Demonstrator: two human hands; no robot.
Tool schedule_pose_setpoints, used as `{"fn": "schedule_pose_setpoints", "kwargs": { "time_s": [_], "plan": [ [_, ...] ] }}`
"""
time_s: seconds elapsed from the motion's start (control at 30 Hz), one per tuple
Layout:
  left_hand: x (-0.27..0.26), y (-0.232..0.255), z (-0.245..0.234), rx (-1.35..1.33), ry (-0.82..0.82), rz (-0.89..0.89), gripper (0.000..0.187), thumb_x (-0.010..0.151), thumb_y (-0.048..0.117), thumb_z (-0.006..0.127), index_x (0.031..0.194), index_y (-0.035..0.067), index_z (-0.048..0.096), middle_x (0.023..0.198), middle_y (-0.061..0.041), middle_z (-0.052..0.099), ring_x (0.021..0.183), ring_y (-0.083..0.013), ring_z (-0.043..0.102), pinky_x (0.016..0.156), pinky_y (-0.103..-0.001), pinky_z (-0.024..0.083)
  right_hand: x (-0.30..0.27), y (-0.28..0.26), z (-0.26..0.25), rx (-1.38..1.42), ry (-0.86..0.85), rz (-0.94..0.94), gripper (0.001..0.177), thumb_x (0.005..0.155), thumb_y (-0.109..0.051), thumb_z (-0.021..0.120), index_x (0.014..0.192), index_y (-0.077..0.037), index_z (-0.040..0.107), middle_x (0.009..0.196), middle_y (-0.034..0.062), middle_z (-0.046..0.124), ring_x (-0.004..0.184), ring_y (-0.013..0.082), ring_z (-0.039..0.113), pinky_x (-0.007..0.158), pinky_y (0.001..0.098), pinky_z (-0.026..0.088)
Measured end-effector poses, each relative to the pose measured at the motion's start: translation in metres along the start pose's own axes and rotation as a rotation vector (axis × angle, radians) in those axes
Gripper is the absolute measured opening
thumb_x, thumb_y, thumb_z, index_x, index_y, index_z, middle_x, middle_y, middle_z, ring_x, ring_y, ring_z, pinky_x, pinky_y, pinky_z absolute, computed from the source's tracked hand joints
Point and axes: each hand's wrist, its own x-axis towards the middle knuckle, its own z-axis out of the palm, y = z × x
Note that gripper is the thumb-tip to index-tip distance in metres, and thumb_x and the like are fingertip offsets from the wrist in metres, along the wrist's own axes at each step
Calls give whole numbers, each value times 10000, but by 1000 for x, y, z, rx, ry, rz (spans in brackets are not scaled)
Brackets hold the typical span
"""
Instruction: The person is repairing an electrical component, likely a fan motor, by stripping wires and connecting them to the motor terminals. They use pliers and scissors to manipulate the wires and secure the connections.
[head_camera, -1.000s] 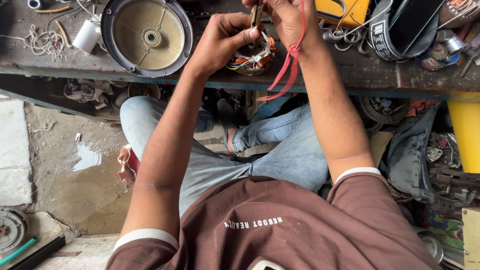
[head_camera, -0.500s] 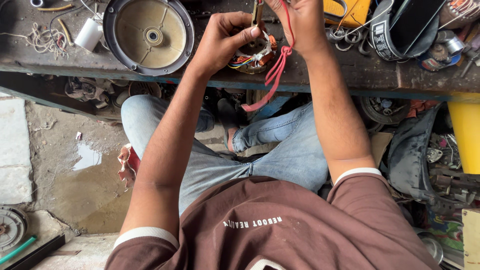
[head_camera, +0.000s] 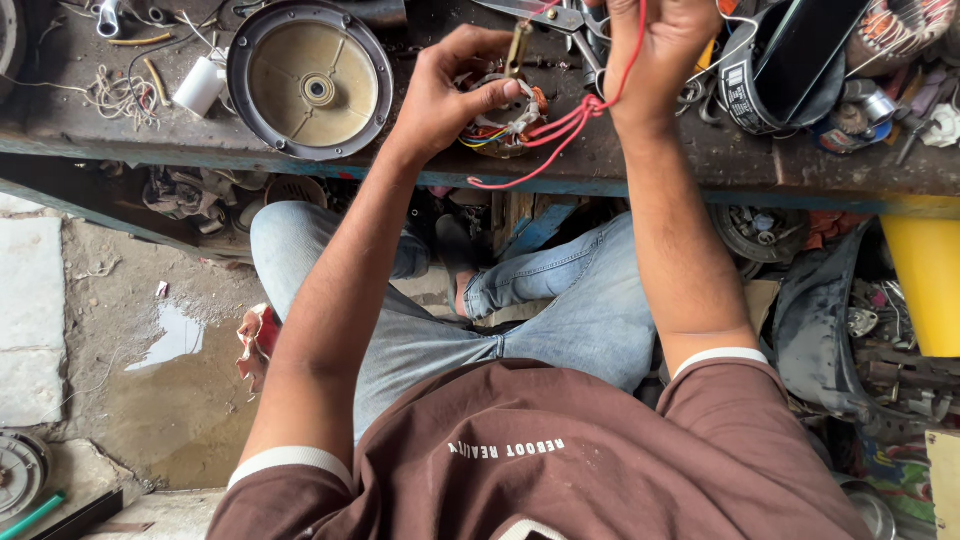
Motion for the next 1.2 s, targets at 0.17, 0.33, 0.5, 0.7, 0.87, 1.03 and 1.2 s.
{"fn": "schedule_pose_setpoints", "kwargs": {
  "time_s": [0.17, 0.33, 0.5, 0.7, 0.87, 1.03, 1.2],
  "plan": [
    [-11, 25, 11, 304, 326, 268, 485, 956, 135, 878, 1362, 25, 635, 1197, -81, 679, 1110, -149, 666, 962, -307, 552, 9, -37, -7, -52, 66, -110, 78, 1077, -22, 707, 1032, 27, 667, 892, 74, 678, 810, 158, 648, 731, 280, 540],
    [-20, 62, 32, 328, 377, 342, 516, 978, 83, 848, 1405, 33, 563, 1196, -77, 635, 1025, -137, 661, 839, -252, 577, 5, -82, -4, -45, -42, -61, 85, 1123, -71, 649, 1148, 10, 636, 973, 77, 700, 893, 175, 708, 794, 290, 599],
    [-10, 98, 38, 536, 304, 417, 320, 971, 61, 826, 1244, 36, 662, 1114, -77, 652, 889, -140, 692, 792, -278, 581, -4, -108, -1, -46, -85, -27, 79, 1144, -45, 669, 1192, 6, 632, 1105, 117, 663, 863, 174, 707, 780, 285, 621],
    [-14, 105, 38, 777, 370, 593, 121, 995, 75, 792, 1043, 49, 684, 942, -53, 639, 823, -230, 622, 726, -355, 504, -15, -114, -5, -37, -123, -38, 107, 1108, -76, 668, 1147, 12, 620, 1092, 147, 665, 846, 187, 704, 753, 306, 637],
    [-25, 94, 47, 134, 265, 77, 161, 1040, 130, 727, 974, -10, 683, 807, -26, 642, 709, -97, 588, 649, -257, 468, -26, -115, 0, 70, -124, 34, 159, 1147, -163, 617, 1191, -26, 549, 1149, 189, 685, 862, 225, 738, 766, 339, 653],
    [-34, 83, 52, -355, 152, -42, 182, 1056, 160, 684, 1006, -14, 693, 855, -7, 674, 764, -74, 601, 710, -254, 506, -23, -101, -2, 370, -88, 307, 224, 1231, -255, 535, 1235, -37, 483, 1108, 250, 684, 834, 279, 728, 720, 395, 629],
    [-50, 78, 55, -585, 34, -288, 177, 1021, 177, 662, 927, 27, 674, 799, -10, 662, 707, -93, 633, 685, -253, 526, -23, -101, -6, 627, -73, 535, 279, 1167, -349, 468, 1181, -70, 472, 856, 174, 620, 601, 228, 631, 496, 341, 530]
  ]
}}
